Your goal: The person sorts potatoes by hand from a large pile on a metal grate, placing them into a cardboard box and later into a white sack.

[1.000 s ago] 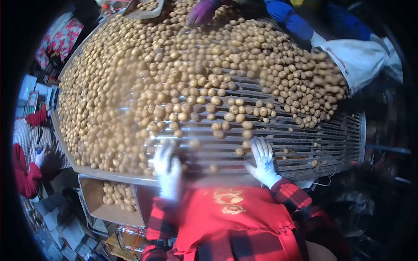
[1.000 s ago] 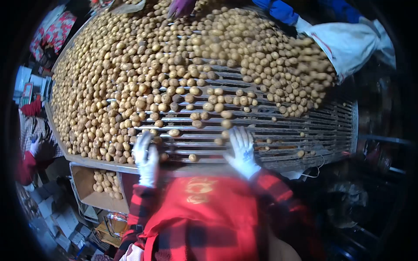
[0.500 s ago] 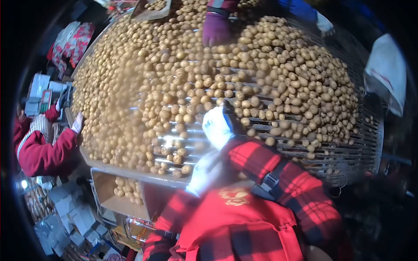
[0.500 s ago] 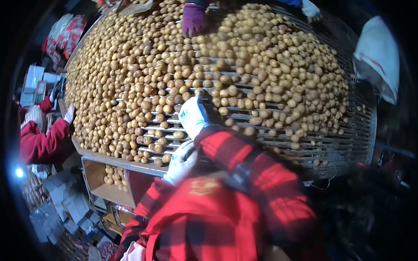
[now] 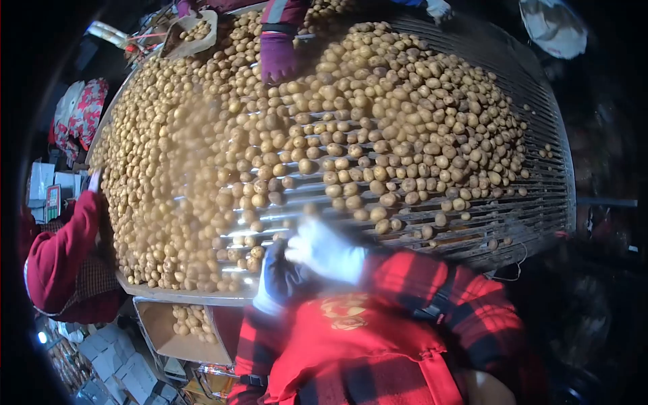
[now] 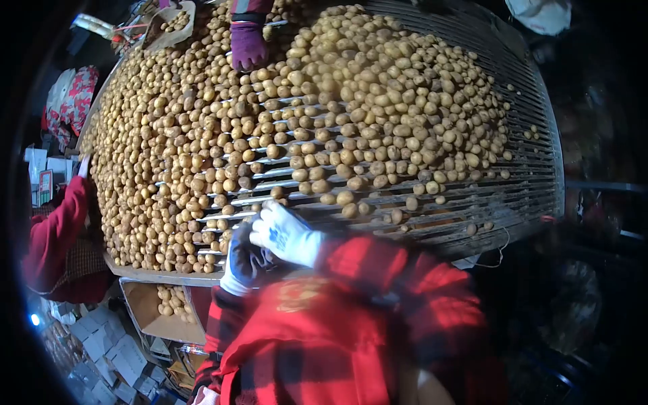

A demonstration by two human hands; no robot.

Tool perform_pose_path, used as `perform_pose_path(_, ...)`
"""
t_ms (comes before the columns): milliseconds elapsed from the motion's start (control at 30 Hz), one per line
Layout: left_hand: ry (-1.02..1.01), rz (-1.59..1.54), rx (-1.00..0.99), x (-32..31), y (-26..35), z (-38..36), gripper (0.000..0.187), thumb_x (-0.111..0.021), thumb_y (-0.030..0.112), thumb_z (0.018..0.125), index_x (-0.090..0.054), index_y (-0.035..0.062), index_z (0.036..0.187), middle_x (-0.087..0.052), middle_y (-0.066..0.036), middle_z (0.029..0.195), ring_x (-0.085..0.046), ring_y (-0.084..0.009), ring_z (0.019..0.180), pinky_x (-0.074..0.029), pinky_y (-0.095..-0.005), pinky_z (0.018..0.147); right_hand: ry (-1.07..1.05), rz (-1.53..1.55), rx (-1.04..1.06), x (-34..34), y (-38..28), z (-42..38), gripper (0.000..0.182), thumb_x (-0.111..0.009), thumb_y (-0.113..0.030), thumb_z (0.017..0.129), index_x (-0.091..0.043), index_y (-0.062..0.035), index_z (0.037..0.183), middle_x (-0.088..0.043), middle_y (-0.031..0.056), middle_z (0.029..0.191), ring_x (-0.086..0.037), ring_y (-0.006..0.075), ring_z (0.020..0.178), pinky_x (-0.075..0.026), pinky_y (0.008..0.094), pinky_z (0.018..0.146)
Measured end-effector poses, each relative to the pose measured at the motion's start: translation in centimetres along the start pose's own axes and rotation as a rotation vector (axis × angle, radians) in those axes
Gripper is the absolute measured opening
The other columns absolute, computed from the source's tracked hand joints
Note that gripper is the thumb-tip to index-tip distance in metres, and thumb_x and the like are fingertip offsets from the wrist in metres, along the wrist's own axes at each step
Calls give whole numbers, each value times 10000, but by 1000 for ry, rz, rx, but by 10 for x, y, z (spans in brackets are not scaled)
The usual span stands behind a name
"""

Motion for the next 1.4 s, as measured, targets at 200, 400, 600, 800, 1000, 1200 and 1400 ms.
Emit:
perform_pose_path(200, 107, -917, 365, -16, 19, 17, 471, -572, 369, 989, -510, 38, 1318, -594, -72, 1179, -596, -196, 994, -512, -329, 815, 380, 204, -391, 28, 73, -73, 222, -676, -108, 727, -678, -138, 947, -650, 68, 928, -628, 274, 895, -490, 418, 821)
perform_pose_path(400, -1, -485, 270, -18, 31, -8, 486, -597, 346, 993, -521, 27, 1353, -600, -65, 1238, -586, -162, 1103, -490, -270, 895, 73, -342, -677, 7, 126, -209, 675, -728, -297, 777, -524, -161, 1407, -457, 88, 1496, -394, 314, 1380, -288, 532, 1123)
perform_pose_path(600, 232, -242, 287, -4, 0, -41, 557, -572, 349, 1004, -444, 31, 1444, -575, -67, 1318, -585, -163, 1131, -488, -280, 929, 262, 108, -297, 4, 54, -37, 291, -605, -134, 856, -626, -124, 1146, -605, 76, 1173, -624, 231, 988, -419, 495, 1057)
perform_pose_path(800, 344, -443, 437, 4, 25, -61, 554, -572, 345, 1001, -445, 42, 1446, -583, -67, 1287, -583, -178, 1141, -499, -294, 936, -262, -320, 145, -31, -8, 83, 229, -574, -184, 894, -688, -180, 1092, -649, 5, 1048, -574, 206, 1123, -245, 516, 1179)
perform_pose_path(1000, 243, -1074, 496, 50, 6, -80, 433, -486, 251, 1044, -465, 54, 1429, -579, -129, 1350, -630, -229, 1135, -547, -360, 937, -373, -333, -84, -20, -18, 94, 155, -568, -203, 888, -718, -171, 866, -671, 33, 882, -643, 218, 919, -464, 414, 858)
perform_pose_path(1200, 221, -1105, 619, 86, 9, -62, 378, -464, 246, 1053, -525, 50, 1370, -614, -109, 1303, -630, -232, 1123, -541, -347, 931, -290, -212, -339, -31, -22, 105, 158, -598, -246, 910, -755, -246, 904, -710, -27, 902, -672, 187, 888, -423, 405, 770)
perform_pose_path(1400, 111, -877, 719, 89, 6, -9, 335, -478, 315, 1047, -572, 103, 1289, -672, -66, 1102, -624, -181, 901, -545, -310, 745, 435, 380, -277, -2, -57, 52, 41, -674, -269, 785, -682, -241, 815, -625, -16, 880, -615, 217, 909, -408, 457, 817)
Point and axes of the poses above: each hand's wrist, its own z-axis towards the middle knuckle, its own x-axis out of the back of the hand, y = z × x, the point moved 1 cm from there along z, towards the middle knuckle
